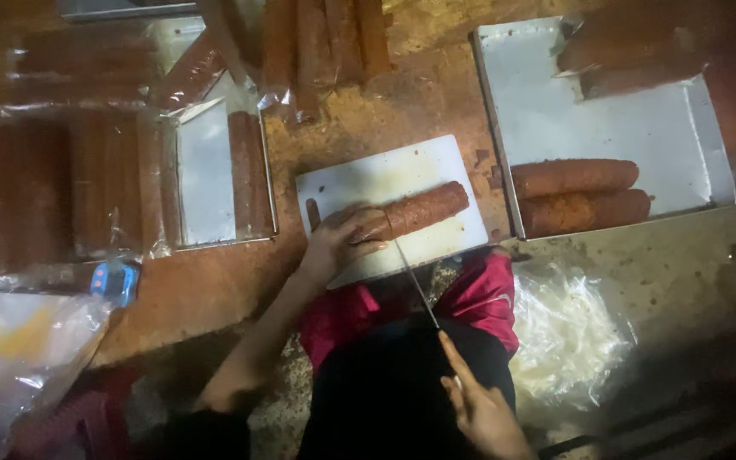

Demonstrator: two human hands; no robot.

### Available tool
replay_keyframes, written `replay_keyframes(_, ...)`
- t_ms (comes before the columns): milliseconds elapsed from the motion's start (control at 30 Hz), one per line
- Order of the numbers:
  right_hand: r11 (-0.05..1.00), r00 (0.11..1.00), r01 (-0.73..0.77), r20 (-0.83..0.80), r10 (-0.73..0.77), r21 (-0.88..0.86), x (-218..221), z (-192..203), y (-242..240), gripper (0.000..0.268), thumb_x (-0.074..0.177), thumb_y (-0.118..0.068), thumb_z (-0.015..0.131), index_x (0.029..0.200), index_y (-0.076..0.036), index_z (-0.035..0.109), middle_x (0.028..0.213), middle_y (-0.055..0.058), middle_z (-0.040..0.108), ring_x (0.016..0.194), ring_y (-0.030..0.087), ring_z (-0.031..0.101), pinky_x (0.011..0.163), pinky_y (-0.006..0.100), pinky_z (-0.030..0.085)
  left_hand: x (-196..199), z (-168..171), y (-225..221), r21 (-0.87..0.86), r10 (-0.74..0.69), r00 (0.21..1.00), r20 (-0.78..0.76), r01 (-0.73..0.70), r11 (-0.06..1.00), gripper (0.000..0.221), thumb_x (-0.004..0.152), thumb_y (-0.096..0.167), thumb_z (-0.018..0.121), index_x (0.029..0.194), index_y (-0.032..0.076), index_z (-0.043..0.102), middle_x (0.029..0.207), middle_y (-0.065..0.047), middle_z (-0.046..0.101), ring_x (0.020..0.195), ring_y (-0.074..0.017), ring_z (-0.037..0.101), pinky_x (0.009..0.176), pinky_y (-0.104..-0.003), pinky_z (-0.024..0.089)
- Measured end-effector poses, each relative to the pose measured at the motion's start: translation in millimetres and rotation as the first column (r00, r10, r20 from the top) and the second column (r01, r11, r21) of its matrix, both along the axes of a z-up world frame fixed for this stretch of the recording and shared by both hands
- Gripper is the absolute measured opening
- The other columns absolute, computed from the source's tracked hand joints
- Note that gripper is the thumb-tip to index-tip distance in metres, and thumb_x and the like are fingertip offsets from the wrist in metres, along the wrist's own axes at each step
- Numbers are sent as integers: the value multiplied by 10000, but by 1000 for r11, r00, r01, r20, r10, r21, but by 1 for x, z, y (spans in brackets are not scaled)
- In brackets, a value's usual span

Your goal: Cutting long cylindrical food rolls into smaller pieces and arranging them in a tray

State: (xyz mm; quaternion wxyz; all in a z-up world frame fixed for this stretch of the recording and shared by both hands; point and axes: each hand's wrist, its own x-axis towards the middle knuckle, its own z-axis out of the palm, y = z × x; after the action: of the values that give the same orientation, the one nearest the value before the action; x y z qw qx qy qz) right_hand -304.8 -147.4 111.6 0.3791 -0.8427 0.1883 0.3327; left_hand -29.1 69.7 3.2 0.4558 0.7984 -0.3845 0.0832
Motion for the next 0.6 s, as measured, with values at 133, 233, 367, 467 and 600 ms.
replay_keyframes(133, 995, 997, 37, 64, -32, -90, 41, 48, 13, 698, 1001, -334, 495, 1596, -537, 192, 1284, 21, 546, 946, 469, 670, 725, 232, 363, -4, -13, 14, 104, 27, 997, -77, -19, 994, 444, 886, 248, 828, 1251, 140, 600, 1316, -86, 641, 1219, -243, 650, 1226, -432, 100)
replay_keyframes(233, 993, 988, -26, 151, 44, -118, 69, 46, 26, 704, 1000, -307, 523, 1596, -505, 203, 1303, 24, 473, 942, 475, 617, 765, 436, 420, -9, -19, 11, 133, 80, 997, 0, -79, 988, 372, 869, 264, 842, 1143, 151, 618, 1209, -33, 623, 1117, -203, 660, 1229, -481, 122)
replay_keyframes(367, 990, 983, -80, 155, 97, -112, 80, 31, 34, 713, 999, -310, 524, 1575, -534, 170, 1477, -38, 573, 873, 555, 653, 728, 618, 486, -9, -11, 9, 162, 101, 994, 50, -108, 981, 356, 896, 288, 832, 1183, 159, 666, 1191, -41, 627, 1006, -239, 700, 1226, -442, 226)
replay_keyframes(467, 998, 985, -58, 161, 61, -28, 98, 7, 38, 730, 1000, -259, 527, 1591, -476, 157, 1507, 8, 532, 1098, 452, 596, 613, 340, 396, -3, 7, 7, 140, -37, 991, -129, 55, 989, 184, 934, 227, 734, 1109, 172, 747, 1126, -31, 653, 1058, -195, 647, 993, -308, 445)
replay_keyframes(600, 995, 910, -76, 412, 42, 67, 174, -39, 56, 775, 996, -146, 534, 1643, -373, 172, 1171, 422, 617, 1151, 480, 585, 756, 248, 307, -3, 6, 11, 242, 87, 996, 27, -91, 966, 267, 908, 309, 728, 1157, 259, 647, 1152, 65, 659, 1126, -136, 673, 1188, -633, -47)
